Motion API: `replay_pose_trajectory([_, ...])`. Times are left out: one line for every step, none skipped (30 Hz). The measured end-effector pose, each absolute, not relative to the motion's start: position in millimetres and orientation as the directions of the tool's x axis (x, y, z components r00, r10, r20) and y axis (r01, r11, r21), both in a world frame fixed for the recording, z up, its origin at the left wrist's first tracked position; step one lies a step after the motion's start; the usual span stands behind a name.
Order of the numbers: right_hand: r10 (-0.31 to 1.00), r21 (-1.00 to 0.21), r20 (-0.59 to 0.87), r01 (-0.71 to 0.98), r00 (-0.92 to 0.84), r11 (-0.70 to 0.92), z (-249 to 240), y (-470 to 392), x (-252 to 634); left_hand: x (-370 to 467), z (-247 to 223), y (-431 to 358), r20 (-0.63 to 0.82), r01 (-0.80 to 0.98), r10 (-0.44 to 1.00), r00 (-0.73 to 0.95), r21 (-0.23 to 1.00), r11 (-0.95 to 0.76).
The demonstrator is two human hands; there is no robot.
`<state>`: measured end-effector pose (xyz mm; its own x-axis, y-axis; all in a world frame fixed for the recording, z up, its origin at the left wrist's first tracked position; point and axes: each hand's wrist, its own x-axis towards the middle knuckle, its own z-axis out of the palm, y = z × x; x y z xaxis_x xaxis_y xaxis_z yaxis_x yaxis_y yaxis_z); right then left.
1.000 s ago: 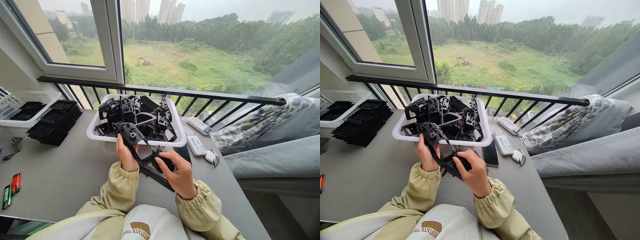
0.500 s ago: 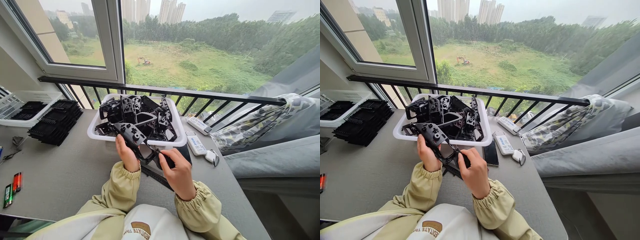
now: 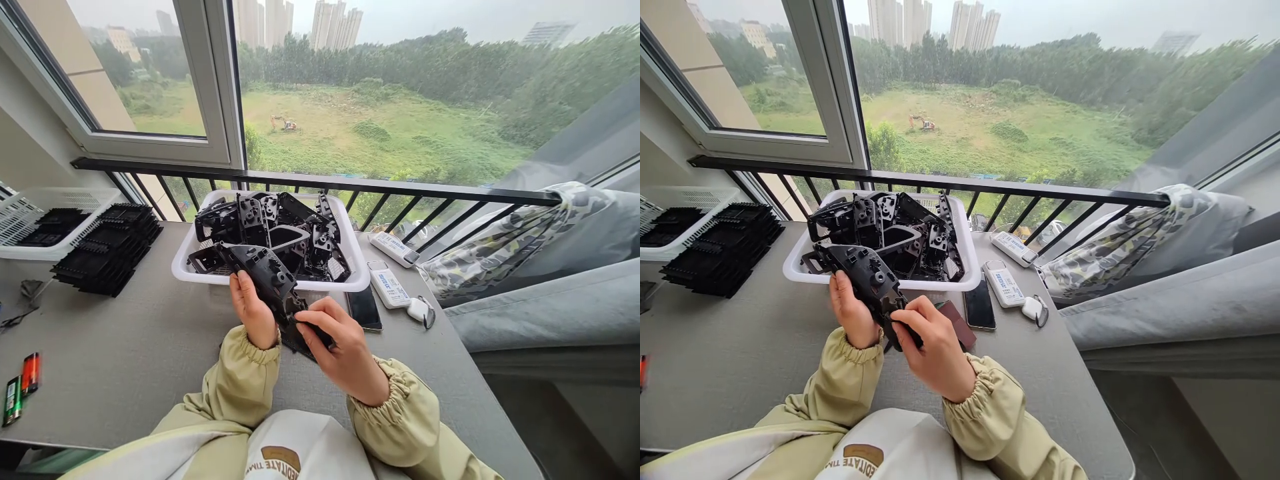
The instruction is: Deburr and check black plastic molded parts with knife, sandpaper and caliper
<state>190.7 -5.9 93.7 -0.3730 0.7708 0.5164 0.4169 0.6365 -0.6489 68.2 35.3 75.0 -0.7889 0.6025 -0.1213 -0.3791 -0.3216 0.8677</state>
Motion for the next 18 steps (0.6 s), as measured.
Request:
replay_pose_trajectory([0.765, -0.656, 0.517, 0.397, -0.383, 0.642, 94, -5, 192, 68, 76, 35, -0.111, -0.375, 0.607, -0.787, 0.867, -0.328])
replay_pose_trajectory([0.765, -0.657, 0.509, 0.397, -0.393, 0.641, 95, -4, 195, 67, 77, 35, -0.102, -0.371, 0.608, -0.788, 0.866, -0.335])
replay_pose_trajectory([0.777, -0.657, 0.499, 0.417, -0.384, 0.628, 96, -2, 199, 66, 78, 35, -0.1, -0.37, 0.606, -0.789, 0.865, -0.339])
replay_pose_trajectory([0.796, -0.656, 0.494, 0.451, -0.351, 0.605, 96, 1, 204, 65, 79, 35, -0.109, -0.377, 0.601, -0.792, 0.861, -0.342])
replay_pose_trajectory([0.825, -0.663, 0.497, 0.496, -0.268, 0.561, 96, 3, 210, 64, 80, 35, -0.125, -0.392, 0.596, -0.793, 0.854, -0.343])
replay_pose_trajectory([0.845, -0.675, 0.508, 0.532, -0.169, 0.512, 95, 6, 217, 62, 81, 35, -0.147, -0.416, 0.598, -0.788, 0.843, -0.341])
replay_pose_trajectory([0.857, -0.687, 0.507, 0.555, -0.096, 0.469, 93, 9, 224, 60, 83, 36, -0.177, -0.452, 0.607, -0.774, 0.827, -0.335])
replay_pose_trajectory([0.868, -0.695, 0.491, 0.567, -0.074, 0.442, 90, 11, 230, 58, 84, 36, -0.209, -0.495, 0.625, -0.752, 0.805, -0.326])
replay_pose_trajectory([0.886, -0.703, 0.455, 0.574, -0.091, 0.42, 85, 14, 236, 56, 86, 36, -0.239, -0.545, 0.656, -0.716, 0.779, -0.311])
replay_pose_trajectory([0.906, -0.71, 0.403, 0.581, -0.127, 0.397, 78, 16, 240, 55, 88, 36, -0.267, -0.595, 0.688, -0.675, 0.748, -0.293])
replay_pose_trajectory([0.922, -0.72, 0.35, 0.583, -0.165, 0.377, 71, 18, 242, 54, 91, 36, -0.287, -0.64, 0.721, -0.631, 0.717, -0.276])
replay_pose_trajectory([0.932, -0.737, 0.298, 0.57, -0.208, 0.363, 62, 19, 243, 54, 93, 35, -0.299, -0.677, 0.748, -0.592, 0.688, -0.26])
replay_pose_trajectory([0.935, -0.761, 0.243, 0.547, -0.257, 0.348, 54, 20, 242, 54, 96, 34, -0.303, -0.705, 0.772, -0.559, 0.664, -0.25])
replay_pose_trajectory([0.931, -0.778, 0.209, 0.526, -0.3, 0.344, 45, 20, 241, 54, 99, 32, -0.298, -0.726, 0.793, -0.531, 0.643, -0.245])
replay_pose_trajectory([0.92, -0.772, 0.183, 0.529, -0.346, 0.353, 38, 19, 239, 54, 101, 30, -0.288, -0.741, 0.81, -0.511, 0.626, -0.245])
replay_pose_trajectory([0.918, -0.746, 0.166, 0.563, -0.36, 0.356, 31, 18, 238, 54, 103, 28, -0.274, -0.75, 0.822, -0.5, 0.611, -0.252])
replay_pose_trajectory([0.924, -0.718, 0.142, 0.606, -0.356, 0.343, 26, 16, 237, 54, 104, 25, -0.258, -0.757, 0.832, -0.491, 0.6, -0.26])
replay_pose_trajectory([0.929, -0.687, 0.093, 0.652, -0.359, 0.321, 22, 13, 236, 53, 105, 23, -0.243, -0.762, 0.844, -0.479, 0.592, -0.261])
